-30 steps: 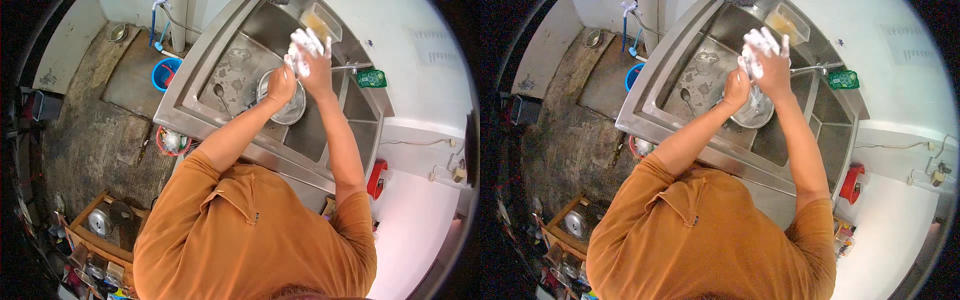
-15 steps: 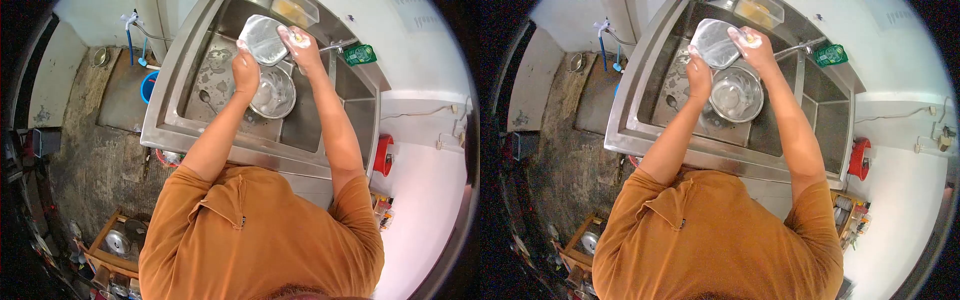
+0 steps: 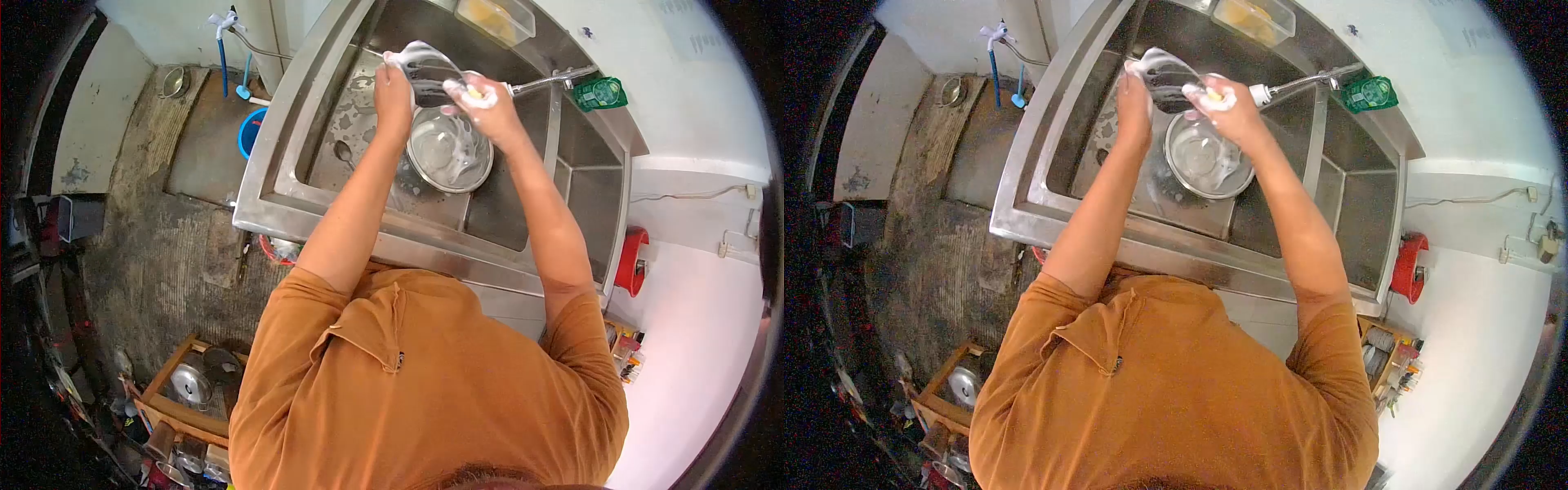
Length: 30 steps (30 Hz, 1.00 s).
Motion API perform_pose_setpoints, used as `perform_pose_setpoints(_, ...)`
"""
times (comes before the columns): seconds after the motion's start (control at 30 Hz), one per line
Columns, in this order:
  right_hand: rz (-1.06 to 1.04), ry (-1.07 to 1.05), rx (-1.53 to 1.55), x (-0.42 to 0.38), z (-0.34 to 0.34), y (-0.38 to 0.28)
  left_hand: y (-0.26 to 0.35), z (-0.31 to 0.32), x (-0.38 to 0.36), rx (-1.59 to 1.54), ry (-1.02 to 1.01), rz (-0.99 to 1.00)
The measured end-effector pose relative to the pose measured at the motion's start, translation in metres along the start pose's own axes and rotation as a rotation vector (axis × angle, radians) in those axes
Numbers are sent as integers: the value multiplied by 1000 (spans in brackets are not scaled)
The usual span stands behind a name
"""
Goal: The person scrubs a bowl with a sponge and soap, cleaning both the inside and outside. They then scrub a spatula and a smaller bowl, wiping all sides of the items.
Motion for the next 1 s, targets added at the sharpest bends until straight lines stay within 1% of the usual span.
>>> perform_pose_setpoints(0.03, -2, 35, 3, -2, 9, 13, 2, -3, 0, 4, 4, 1)
perform_pose_setpoints(0.1, -13, 41, 12, -10, 22, 42, 5, -11, 1, 140, 196, 48)
perform_pose_setpoints(0.13, -177, -3, -395, -13, 25, 50, 8, -14, 2, 113, 273, 121)
perform_pose_setpoints(0.17, -174, -8, -383, -14, 31, 58, 13, -18, 3, 123, 282, 120)
perform_pose_setpoints(0.23, -533, -62, -553, -18, 48, 73, 24, -28, 6, 150, 125, 148)
perform_pose_setpoints(0.27, -502, -88, -585, -21, 55, 83, 26, -33, 10, 161, 60, 210)
perform_pose_setpoints(0.3, -500, -92, -571, -23, 61, 92, 28, -39, 15, 172, 69, 206)
perform_pose_setpoints(0.37, -410, -195, -708, -27, 72, 111, 32, -45, 23, 299, -161, 176)
perform_pose_setpoints(0.4, -485, -211, -719, -26, 78, 123, 30, -43, 25, 230, -116, 208)
perform_pose_setpoints(0.43, -483, -216, -708, -27, 83, 136, 29, -45, 27, 237, -107, 202)
perform_pose_setpoints(0.5, -437, -286, -752, -26, 95, 149, 26, -50, 36, 351, -110, 285)
perform_pose_setpoints(0.53, -435, -289, -744, -27, 99, 155, 22, -52, 39, 358, -106, 281)
perform_pose_setpoints(0.6, -423, -357, -863, -29, 110, 173, 20, -55, 35, 413, -77, 329)
perform_pose_setpoints(0.63, -421, -367, -855, -30, 113, 182, 18, -56, 34, 417, -69, 320)
perform_pose_setpoints(0.7, -464, -452, -889, -31, 120, 201, 31, -52, 23, 729, 0, 467)
perform_pose_setpoints(0.77, -486, -471, -929, -39, 129, 223, 33, -49, 19, 778, 30, 492)
perform_pose_setpoints(0.83, -510, -496, -969, -48, 134, 238, 26, -46, 21, 849, 48, 629)
perform_pose_setpoints(0.87, -443, -560, -1024, -53, 136, 243, 24, -45, 21, 852, 68, 619)
perform_pose_setpoints(0.9, -378, -624, -1076, -58, 137, 251, 24, -45, 20, 876, 42, 608)
perform_pose_setpoints(0.93, -384, -644, -1096, -61, 136, 257, 25, -45, 20, 902, 15, 601)
perform_pose_setpoints(0.97, -400, -660, -1086, -63, 136, 255, 22, -45, 22, 908, 37, 592)
perform_pose_setpoints(1.0, -362, -719, -1126, -64, 136, 252, 21, -45, 24, 921, 34, 598)
Point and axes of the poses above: each hand's wrist, its own x-axis towards the middle knuckle, its own z-axis out of the palm, y = z × x, the point moved 1 cm from there along x, towards the middle knuckle, and after that the axes turned 8 degrees about -z, right-handed, at the moved point
